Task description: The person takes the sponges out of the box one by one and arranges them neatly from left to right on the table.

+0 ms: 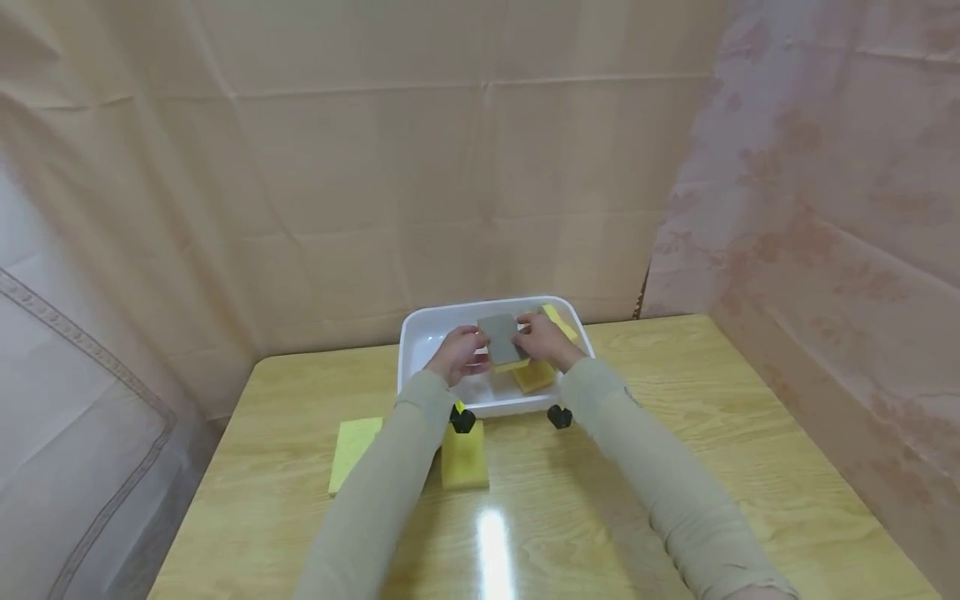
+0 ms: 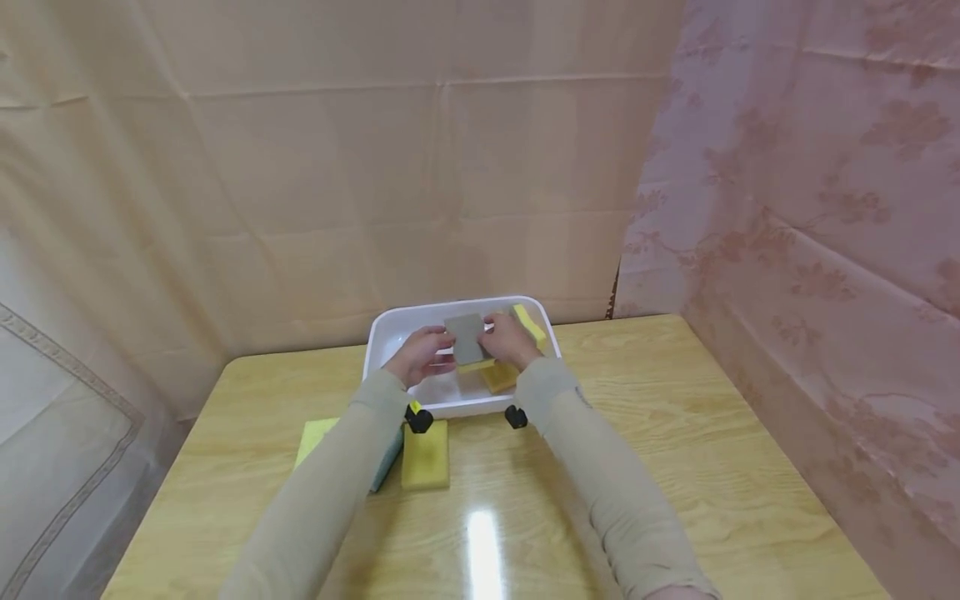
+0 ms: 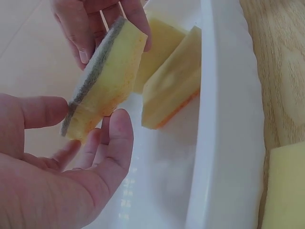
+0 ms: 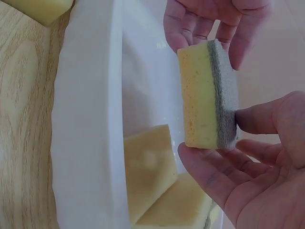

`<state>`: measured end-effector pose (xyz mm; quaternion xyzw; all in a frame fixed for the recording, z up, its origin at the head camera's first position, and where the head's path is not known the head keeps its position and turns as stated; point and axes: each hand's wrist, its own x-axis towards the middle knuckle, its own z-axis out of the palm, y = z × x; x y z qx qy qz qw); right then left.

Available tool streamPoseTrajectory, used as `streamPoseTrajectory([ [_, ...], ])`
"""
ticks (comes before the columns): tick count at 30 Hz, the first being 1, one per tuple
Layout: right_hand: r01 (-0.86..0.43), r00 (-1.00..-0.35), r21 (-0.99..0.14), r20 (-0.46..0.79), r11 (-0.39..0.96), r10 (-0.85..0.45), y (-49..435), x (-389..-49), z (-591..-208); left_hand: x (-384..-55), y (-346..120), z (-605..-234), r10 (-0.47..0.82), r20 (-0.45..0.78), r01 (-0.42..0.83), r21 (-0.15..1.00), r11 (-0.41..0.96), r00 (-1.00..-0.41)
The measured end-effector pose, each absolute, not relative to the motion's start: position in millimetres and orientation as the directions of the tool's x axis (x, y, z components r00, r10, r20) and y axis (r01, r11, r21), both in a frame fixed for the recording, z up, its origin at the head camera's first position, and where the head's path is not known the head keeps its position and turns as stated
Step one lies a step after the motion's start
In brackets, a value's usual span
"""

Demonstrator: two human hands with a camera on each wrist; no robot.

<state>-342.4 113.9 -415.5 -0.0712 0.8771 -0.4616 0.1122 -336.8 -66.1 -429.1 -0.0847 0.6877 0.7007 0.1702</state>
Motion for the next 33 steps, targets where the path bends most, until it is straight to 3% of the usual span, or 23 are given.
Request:
streamPoseTrajectory([
  [33, 0.019, -0.975, -0.88, -0.123, 0.475, -0.187, 132, -334, -422, -336, -54, -431, 0.127, -0.29, -0.286, 0.957, 0.047, -0.949],
])
